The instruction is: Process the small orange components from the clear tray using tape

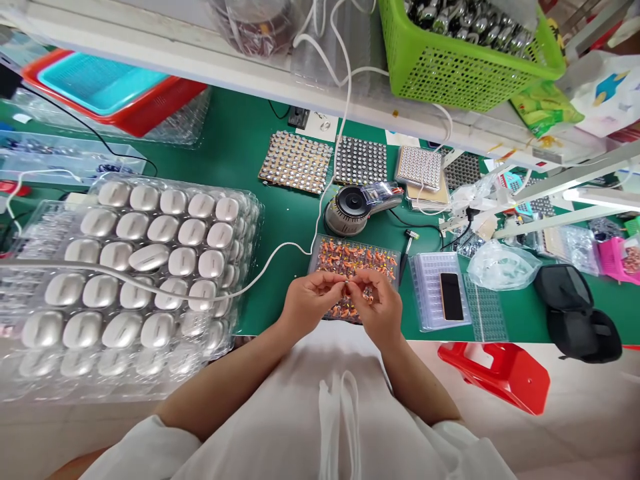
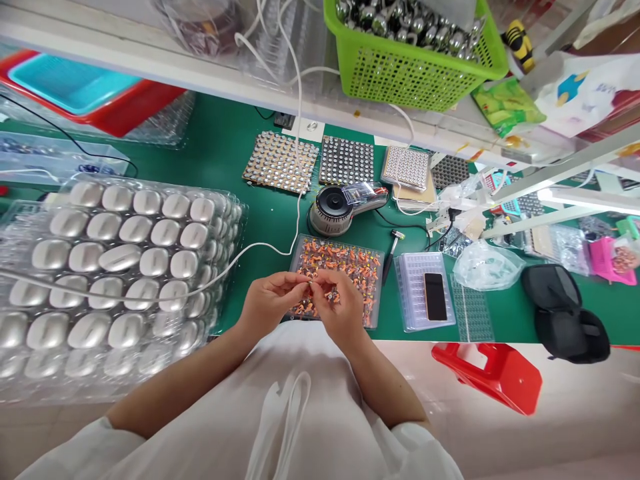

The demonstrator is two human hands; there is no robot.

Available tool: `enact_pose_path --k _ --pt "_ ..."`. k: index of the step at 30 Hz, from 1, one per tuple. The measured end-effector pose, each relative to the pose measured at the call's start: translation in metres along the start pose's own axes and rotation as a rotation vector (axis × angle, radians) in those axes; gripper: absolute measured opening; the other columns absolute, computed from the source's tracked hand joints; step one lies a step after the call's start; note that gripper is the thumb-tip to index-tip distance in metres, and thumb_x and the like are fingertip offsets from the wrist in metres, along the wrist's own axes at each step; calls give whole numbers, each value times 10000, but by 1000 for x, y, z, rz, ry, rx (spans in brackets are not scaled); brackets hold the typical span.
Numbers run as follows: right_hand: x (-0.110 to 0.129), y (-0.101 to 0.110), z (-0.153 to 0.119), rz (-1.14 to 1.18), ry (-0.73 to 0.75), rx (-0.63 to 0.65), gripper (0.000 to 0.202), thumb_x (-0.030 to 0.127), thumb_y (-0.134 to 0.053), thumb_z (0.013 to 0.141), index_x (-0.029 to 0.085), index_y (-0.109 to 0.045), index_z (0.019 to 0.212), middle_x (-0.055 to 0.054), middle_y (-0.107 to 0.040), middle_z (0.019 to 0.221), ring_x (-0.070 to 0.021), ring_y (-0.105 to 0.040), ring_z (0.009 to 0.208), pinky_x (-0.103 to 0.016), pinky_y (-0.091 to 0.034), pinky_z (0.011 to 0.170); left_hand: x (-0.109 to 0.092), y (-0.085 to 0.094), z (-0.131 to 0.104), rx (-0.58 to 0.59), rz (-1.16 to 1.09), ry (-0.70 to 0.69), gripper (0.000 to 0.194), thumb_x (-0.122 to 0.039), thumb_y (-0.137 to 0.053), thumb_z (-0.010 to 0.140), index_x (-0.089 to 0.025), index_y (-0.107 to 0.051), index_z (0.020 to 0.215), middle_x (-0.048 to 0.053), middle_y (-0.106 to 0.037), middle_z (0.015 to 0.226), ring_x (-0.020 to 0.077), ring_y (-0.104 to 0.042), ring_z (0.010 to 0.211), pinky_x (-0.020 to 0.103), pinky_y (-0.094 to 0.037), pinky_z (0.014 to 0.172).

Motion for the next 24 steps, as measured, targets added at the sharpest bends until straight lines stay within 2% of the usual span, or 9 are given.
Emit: enact_pose_path --k 10,12,14,18,24 --pt "-6 3 3 120 -111 62 241 204 -605 829 254 -568 1063 -24 -643 881 -163 -610 791 -314 -508 744 2 3 0 1 46 -20 151 -277 -692 721 -152 -727 797 32 -725 701 141 -658 632 201 -491 563" --pt "-2 7 7 139 -124 124 161 227 -617 822 242 -588 979 -23 -627 857 -157 -585 760 -300 -490 708 2 3 2 -11 48 -18 147 -270 -692 714 -148 -724 791 28 -714 671 133 -643 602 197 -480 541" --pt "3 8 11 189 -140 247 69 253 -623 816 228 -594 873 -7 -597 780 -133 -540 665 -269 -459 620 1 3 4 -14 46 -20 151 -264 -690 710 -144 -722 795 25 -705 649 125 -627 571 193 -470 519" --pt "5 2 13 220 -249 517 84 276 -597 828 203 -575 791 22 -537 658 -93 -449 522 -221 -362 473 0 0 4 8 54 -35 151 -249 -686 707 -139 -724 804 34 -714 682 125 -631 582 191 -479 526" --pt "-6 2 19 143 -345 514 115 296 -594 831 191 -562 797 25 -525 661 -84 -410 519 -211 -309 454 -4 -2 1 22 104 -53 166 -247 -677 708 -143 -732 826 48 -728 709 159 -664 658 207 -509 561"
Point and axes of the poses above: each hand's wrist, its own z-axis towards the middle knuckle, its own y-axis out of the back of the hand, x = y × z, the point moved 6 cm from there along z, towards the middle knuckle
